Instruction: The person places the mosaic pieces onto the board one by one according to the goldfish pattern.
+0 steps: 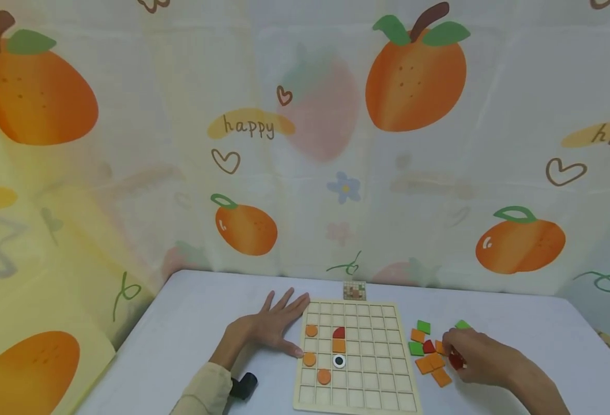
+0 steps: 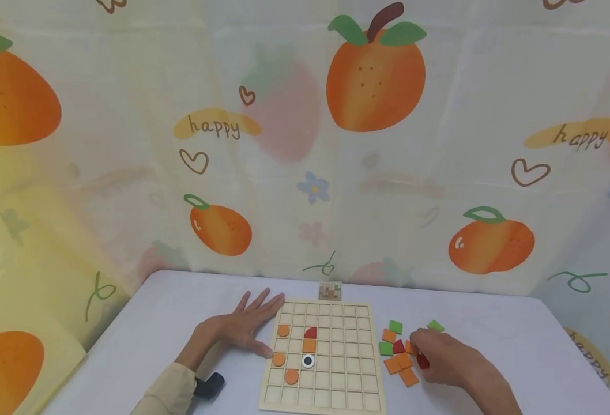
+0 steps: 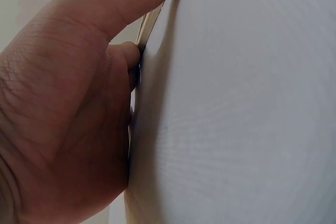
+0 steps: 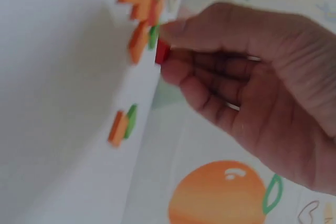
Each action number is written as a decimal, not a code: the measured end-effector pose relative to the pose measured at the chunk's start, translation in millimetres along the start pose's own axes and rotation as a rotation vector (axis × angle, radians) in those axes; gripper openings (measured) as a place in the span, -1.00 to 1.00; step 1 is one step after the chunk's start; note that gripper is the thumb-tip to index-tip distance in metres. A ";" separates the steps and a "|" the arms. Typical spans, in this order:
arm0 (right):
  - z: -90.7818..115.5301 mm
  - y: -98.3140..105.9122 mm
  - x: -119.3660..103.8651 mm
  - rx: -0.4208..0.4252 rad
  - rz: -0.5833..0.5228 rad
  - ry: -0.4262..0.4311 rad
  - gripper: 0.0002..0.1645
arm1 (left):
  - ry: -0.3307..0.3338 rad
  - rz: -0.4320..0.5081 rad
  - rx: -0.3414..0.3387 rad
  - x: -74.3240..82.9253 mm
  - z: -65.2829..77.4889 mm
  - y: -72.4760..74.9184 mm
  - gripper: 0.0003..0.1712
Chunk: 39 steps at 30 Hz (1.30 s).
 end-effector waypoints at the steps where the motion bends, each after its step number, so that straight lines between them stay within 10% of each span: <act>1: 1.5 2.3 -8.8 0.021 0.011 0.067 -0.67 | 0.002 0.000 0.000 0.5 -0.2 0.0 0.40; 9: -7.7 6.2 -81.3 0.061 0.038 0.340 -0.65 | -0.004 0.005 -0.002 2.8 -1.2 -0.5 0.39; 19: -50.9 -13.4 -156.9 -0.069 0.152 0.371 -0.83 | 0.002 0.008 -0.003 2.9 -0.1 1.7 0.39; 39: -80.8 -43.8 -188.8 -0.074 0.436 0.384 -0.76 | 0.001 0.010 -0.008 1.0 0.7 1.8 0.38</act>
Point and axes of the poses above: each hand's wrist, its own z-axis away from the middle knuckle, its own y-axis out of the back of the hand, x = y × z, the point moved 9 cm from there along -z, towards the middle knuckle, and after that the axes turned 9 degrees about -x, right-handed, at the moved point
